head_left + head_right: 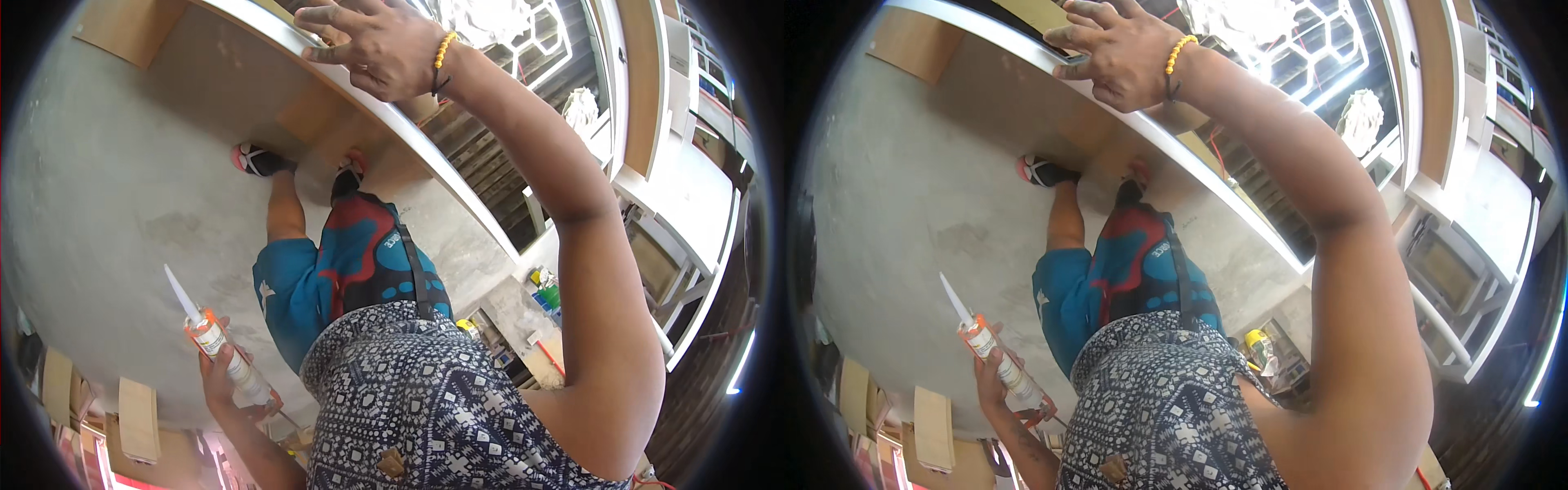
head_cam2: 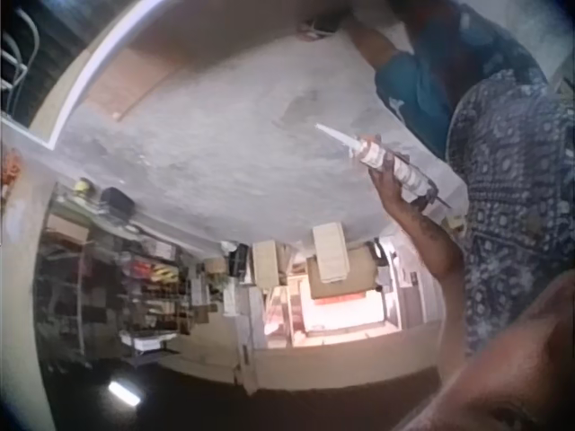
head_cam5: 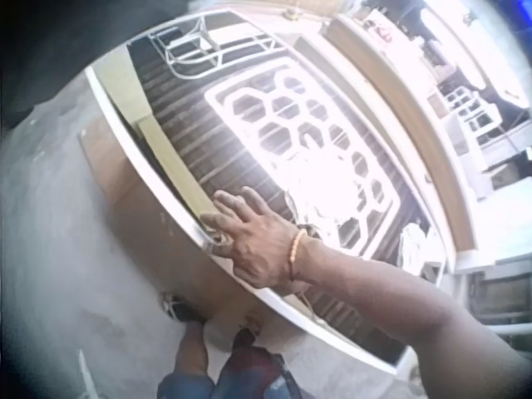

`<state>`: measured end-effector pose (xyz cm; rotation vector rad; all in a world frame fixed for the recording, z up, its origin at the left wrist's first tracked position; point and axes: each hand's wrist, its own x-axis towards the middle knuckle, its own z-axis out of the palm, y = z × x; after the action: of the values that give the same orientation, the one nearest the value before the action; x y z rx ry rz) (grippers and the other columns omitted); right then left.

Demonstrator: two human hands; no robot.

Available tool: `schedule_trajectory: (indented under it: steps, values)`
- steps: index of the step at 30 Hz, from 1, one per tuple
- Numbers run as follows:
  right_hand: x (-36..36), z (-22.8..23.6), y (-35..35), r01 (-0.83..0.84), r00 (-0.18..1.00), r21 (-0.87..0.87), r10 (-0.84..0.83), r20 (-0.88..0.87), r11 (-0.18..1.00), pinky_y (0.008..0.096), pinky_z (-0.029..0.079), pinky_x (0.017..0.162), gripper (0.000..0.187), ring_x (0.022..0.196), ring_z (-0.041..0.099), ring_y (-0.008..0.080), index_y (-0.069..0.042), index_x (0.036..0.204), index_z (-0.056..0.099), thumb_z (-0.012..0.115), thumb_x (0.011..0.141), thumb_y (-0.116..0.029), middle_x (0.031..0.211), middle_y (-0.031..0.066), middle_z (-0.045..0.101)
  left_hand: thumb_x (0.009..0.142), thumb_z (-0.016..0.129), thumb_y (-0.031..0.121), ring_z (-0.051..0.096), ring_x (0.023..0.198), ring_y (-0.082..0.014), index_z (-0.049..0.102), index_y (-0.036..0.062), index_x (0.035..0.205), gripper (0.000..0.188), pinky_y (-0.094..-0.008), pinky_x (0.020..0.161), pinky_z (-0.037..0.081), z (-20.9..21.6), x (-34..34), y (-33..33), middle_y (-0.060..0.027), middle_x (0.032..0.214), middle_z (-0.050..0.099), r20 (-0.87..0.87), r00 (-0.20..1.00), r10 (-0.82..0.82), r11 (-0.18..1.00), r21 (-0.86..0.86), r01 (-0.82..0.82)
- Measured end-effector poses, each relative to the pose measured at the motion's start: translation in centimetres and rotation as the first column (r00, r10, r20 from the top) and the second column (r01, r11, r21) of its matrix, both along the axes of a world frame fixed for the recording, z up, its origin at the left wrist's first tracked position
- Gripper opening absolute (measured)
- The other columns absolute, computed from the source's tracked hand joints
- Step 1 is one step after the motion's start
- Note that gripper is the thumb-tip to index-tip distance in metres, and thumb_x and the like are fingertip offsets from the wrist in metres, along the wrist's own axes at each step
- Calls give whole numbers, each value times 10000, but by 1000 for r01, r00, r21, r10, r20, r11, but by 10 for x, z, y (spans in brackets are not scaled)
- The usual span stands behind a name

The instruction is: The person applies sealant to the edge of a mirror using a sealant gun and wipes the surface with a cloth.

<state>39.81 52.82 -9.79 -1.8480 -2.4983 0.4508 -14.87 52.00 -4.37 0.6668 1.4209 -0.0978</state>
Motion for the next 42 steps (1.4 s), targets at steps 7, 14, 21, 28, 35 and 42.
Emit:
schedule_trajectory:
  steps: [7,14,21,28,35,42]
  values:
    - [-4,0,10,-8,1000,38,9,-26,999,655,223,1142,551,1447,271,411,-186,1289,656,634,748,-291,1492,132,431,851,731,364,642,633,-185,377,-67,1433,806,-339,636,578,-5,-10,1,-103,795,622,24,999,-37,998,-59,38]
    - [-7,0,10,-7,998,54,10,-59,999,655,234,1133,523,1436,289,415,-183,1267,657,631,755,-289,1473,145,443,843,739,380,639,625,-192,403,-73,1415,803,-340,645,573,-4,-9,1,-91,738,612,18,999,-51,998,-30,51]
    - [-10,-4,8,-36,998,85,39,-40,996,657,237,1130,511,1430,302,412,-183,1257,662,629,760,-294,1465,141,452,822,757,396,638,626,-193,397,-77,1414,839,-328,634,563,1,-4,1,-90,730,607,-10,999,-54,998,-21,53]
    - [-16,3,3,-37,998,32,39,-42,999,653,234,1137,494,1437,291,403,-180,1246,674,622,769,-295,1464,131,456,853,738,348,637,629,-192,415,-74,1402,764,-336,647,564,5,2,0,-93,726,615,20,999,-37,998,-41,37]
    - [-20,-1,-9,-55,996,50,58,-62,997,642,235,1134,478,1437,291,400,-161,1235,678,618,777,-285,1476,127,450,856,718,336,642,630,-203,393,-80,1419,771,-337,641,561,3,1,-3,-99,733,615,0,999,-35,999,-42,35]
    - [-23,3,-20,-32,995,18,34,-99,999,641,242,1129,469,1430,304,405,-146,1227,675,616,776,-264,1470,133,451,847,735,362,645,635,-198,390,-78,1424,803,-345,652,569,3,-3,-4,-96,744,618,2,999,-40,999,-30,40]
